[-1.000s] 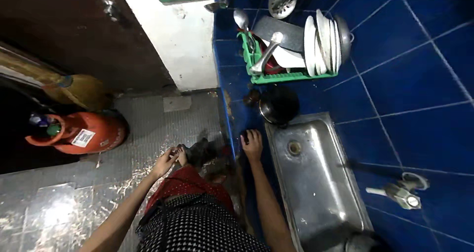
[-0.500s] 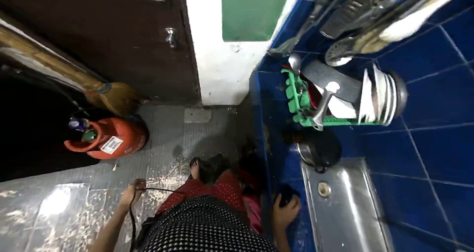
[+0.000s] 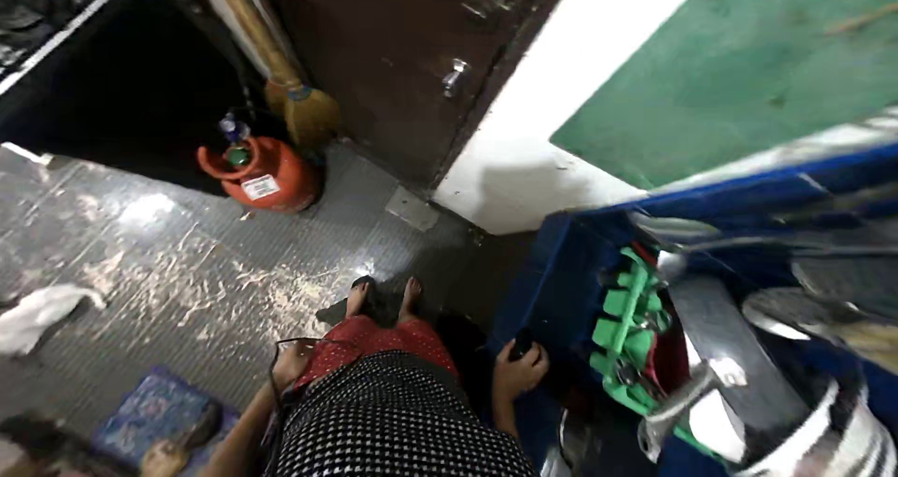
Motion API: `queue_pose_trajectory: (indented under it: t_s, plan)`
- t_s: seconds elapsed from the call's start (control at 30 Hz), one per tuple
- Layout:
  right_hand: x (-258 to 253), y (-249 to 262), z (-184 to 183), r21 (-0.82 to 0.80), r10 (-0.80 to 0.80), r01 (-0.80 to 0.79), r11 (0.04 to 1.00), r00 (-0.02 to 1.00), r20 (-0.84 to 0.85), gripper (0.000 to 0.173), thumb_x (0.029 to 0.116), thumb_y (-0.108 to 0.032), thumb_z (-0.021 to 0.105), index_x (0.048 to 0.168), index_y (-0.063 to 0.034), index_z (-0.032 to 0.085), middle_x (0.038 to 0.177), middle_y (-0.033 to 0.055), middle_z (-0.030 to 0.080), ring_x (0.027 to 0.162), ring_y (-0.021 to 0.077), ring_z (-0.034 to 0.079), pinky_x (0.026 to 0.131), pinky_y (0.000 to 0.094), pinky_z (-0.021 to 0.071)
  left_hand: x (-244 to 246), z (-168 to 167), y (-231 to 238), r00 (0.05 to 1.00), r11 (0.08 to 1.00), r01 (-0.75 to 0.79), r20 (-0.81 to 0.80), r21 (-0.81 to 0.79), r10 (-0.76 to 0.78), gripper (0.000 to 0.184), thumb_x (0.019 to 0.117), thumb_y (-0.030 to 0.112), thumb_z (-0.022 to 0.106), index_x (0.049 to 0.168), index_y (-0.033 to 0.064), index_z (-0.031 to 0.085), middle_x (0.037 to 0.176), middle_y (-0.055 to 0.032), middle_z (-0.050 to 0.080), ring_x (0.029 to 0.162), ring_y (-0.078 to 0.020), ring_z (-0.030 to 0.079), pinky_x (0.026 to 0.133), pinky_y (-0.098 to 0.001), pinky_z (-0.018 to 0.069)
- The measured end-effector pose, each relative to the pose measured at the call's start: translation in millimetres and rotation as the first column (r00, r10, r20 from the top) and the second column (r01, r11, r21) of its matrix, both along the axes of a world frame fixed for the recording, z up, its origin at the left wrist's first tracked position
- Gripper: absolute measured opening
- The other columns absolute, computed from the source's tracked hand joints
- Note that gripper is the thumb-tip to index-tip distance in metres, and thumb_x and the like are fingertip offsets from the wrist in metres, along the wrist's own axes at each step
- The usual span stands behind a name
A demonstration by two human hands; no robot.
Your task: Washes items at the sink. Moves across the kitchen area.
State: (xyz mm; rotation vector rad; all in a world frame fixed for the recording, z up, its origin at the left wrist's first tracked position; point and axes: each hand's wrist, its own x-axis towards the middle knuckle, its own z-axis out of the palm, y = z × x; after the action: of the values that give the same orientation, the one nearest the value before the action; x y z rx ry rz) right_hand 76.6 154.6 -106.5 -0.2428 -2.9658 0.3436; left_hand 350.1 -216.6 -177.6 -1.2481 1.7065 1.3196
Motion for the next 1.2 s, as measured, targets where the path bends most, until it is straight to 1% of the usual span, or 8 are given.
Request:
queue_pose_trajectory:
  t_s: [0.23,0.33,0.43,0.63,0.8,0.93,1.03,1.2]
  plan:
    - [-31.5,-0.3,-5.7,-0.063,0.078,-0.086,0.994,0.990,-0.121,0.049,0.0925,-0.022,0.072,0.128,0.0115,0.062,0.137,0.0372,0.053,0.126,0.0553,0.054,0.103,0.0583,0.0486,13.2,9.6,37.1,0.990,0.992,-0.128,0.051,-0.007,0.129,0.038,0.1072,0.020,0.054,0.138,-0.0027,0.058,0.131,-0.0285,0.064,0.125,-0.0432,0.060,0.110,-0.0588,0.0425]
    - [-81.3,-23.6,0.8,-0.089,0.036,-0.042,0.995,0.997,-0.068,0.051,0.0953,-0.023,0.070,0.132,0.0099,0.059,0.141,0.0372,0.049,0.131,0.0544,0.049,0.108,0.0567,0.0457,16.6,19.8,35.3,0.959,0.958,-0.283,0.019,-0.036,0.284,0.036,0.1056,0.011,0.055,0.136,-0.0077,0.057,0.130,-0.0300,0.062,0.121,-0.0404,0.062,0.108,-0.0532,0.0449]
    - [-144.7,-43.7,0.9,-0.073,-0.022,0.017,0.997,0.997,-0.072,0.052,0.0972,-0.025,0.067,0.135,0.0087,0.057,0.143,0.0361,0.048,0.133,0.0513,0.049,0.110,0.0523,0.0448,26.5,5.9,29.7,0.913,0.909,-0.407,0.006,-0.094,0.409,0.035,0.1039,0.009,0.057,0.136,-0.0047,0.057,0.129,-0.0278,0.064,0.114,-0.0380,0.067,0.102,-0.0527,0.0507]
    - [-249.6,-64.4,2.4,-0.036,-0.112,0.111,0.993,0.993,-0.038,0.056,0.1017,-0.031,0.059,0.143,0.0062,0.050,0.148,0.0334,0.044,0.138,0.0470,0.046,0.114,0.0470,0.0417,16.9,12.7,22.7,0.928,0.925,-0.368,0.017,-0.095,0.371,0.037,0.1071,0.011,0.051,0.140,-0.0047,0.053,0.131,-0.0277,0.063,0.118,-0.0394,0.065,0.106,-0.0533,0.0482]
    - [-307.8,-72.3,6.2,-0.008,-0.157,0.157,0.988,0.988,-0.002,0.061,0.1021,-0.033,0.056,0.148,0.0053,0.046,0.152,0.0314,0.041,0.141,0.0429,0.044,0.115,0.0440,0.0411,12.7,10.8,33.1,0.886,0.878,-0.464,-0.051,-0.117,0.461,0.037,0.1070,0.012,0.052,0.140,-0.0042,0.052,0.130,-0.0283,0.063,0.113,-0.0384,0.067,0.102,-0.0526,0.0510]
    - [-317.7,-74.6,9.3,0.015,-0.144,0.143,0.990,0.989,0.022,0.065,0.1021,-0.035,0.054,0.151,0.0057,0.041,0.155,0.0323,0.037,0.145,0.0444,0.039,0.117,0.0468,0.0378,14.2,23.7,45.5,0.831,0.827,-0.555,-0.085,-0.090,0.549,0.038,0.1078,0.010,0.049,0.142,-0.0067,0.049,0.132,-0.0308,0.060,0.113,-0.0386,0.066,0.101,-0.0508,0.0507]
    - [-314.2,-72.6,14.4,-0.031,-0.091,0.092,0.995,0.995,0.045,0.064,0.1014,-0.034,0.057,0.150,0.0046,0.044,0.155,0.0331,0.037,0.144,0.0451,0.039,0.118,0.0461,0.0362,31.1,13.9,45.5,0.785,0.784,-0.616,-0.141,-0.075,0.603,0.039,0.1040,0.003,0.052,0.141,-0.0061,0.050,0.131,-0.0291,0.061,0.108,-0.0352,0.067,0.096,-0.0490,0.0532]
    - [-294.9,-57.7,29.7,-0.168,0.036,-0.012,0.986,0.989,0.141,0.057,0.0960,-0.024,0.070,0.143,0.0029,0.053,0.154,0.0327,0.038,0.142,0.0447,0.041,0.117,0.0478,0.0377,39.1,-11.3,-1.8,0.910,0.915,-0.403,-0.126,-0.035,0.396,0.038,0.1044,0.004,0.054,0.140,-0.0086,0.050,0.127,-0.0318,0.063,0.110,-0.0402,0.067,0.097,-0.0528,0.0525]
